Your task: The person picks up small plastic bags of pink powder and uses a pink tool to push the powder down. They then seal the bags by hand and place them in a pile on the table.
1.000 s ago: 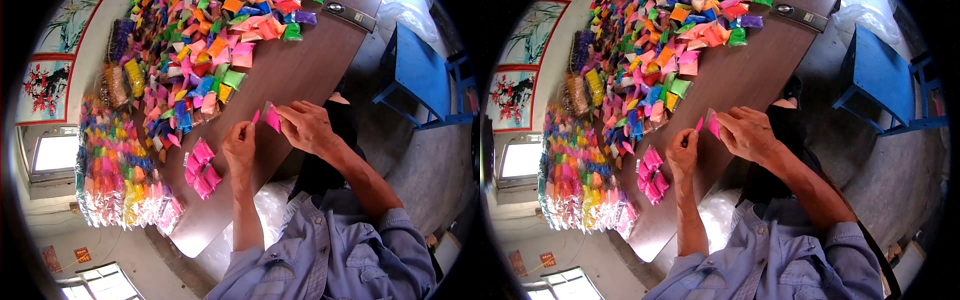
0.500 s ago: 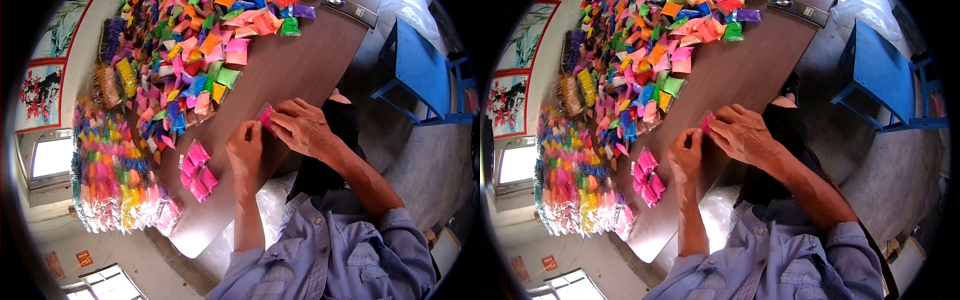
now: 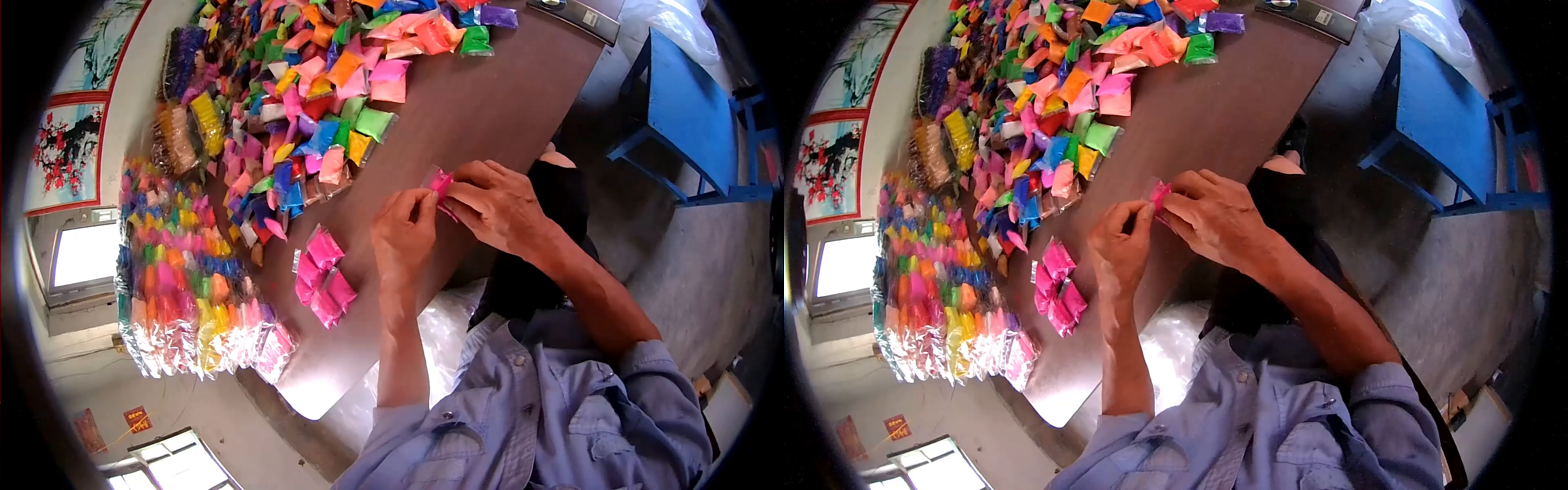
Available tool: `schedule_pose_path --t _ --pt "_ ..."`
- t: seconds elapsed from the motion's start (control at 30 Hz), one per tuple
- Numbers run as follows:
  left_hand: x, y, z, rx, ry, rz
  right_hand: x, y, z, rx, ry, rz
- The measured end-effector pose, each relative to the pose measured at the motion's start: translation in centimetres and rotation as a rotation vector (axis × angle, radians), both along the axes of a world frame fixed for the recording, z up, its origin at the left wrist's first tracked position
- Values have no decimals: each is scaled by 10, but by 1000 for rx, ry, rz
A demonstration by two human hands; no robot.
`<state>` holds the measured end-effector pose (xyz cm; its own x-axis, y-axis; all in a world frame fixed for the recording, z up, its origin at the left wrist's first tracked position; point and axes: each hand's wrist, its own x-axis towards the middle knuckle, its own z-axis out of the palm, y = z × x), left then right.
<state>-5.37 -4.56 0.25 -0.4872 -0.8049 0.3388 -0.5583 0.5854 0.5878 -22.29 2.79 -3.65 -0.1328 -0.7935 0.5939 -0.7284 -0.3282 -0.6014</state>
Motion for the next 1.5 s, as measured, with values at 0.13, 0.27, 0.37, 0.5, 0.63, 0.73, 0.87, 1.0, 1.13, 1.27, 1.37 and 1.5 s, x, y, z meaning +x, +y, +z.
schedule_pose_path --t 0.13,0.27,0.37,0.5,0.63,0.73,0.87,1.0,1.13,1.27,1.37,1.5 --pt "-5 -8 2 124 -68 34 -1 1 3 16 -23 10" --pt "-7 -33 -6 46 -138 9 1 -2 0 5 -34 -7" --pt "-5 -38 -7 71 -136 21 1 0 1 24 -41 -5" --pt "-6 -20 8 41 -43 64 0 1 -1 56 -36 6" --pt "-2 3 9 80 -23 62 1 -1 1 35 -30 -1" --pt "2 7 -6 93 48 29 2 0 0 69 -69 -14" --pt "8 -9 -12 148 13 135 1 0 1 52 -67 -4" --pt "13 -10 -8 144 62 196 1 1 -1 45 -86 -3" --pt "12 10 -2 126 57 203 2 -1 1 50 -53 0" --pt "11 14 -15 85 81 119 2 -2 1 41 -40 -9" --pt "11 7 -19 88 39 143 2 0 3 61 -72 -9" --pt "15 -6 -18 89 -14 210 3 -2 0 11 -89 -17"
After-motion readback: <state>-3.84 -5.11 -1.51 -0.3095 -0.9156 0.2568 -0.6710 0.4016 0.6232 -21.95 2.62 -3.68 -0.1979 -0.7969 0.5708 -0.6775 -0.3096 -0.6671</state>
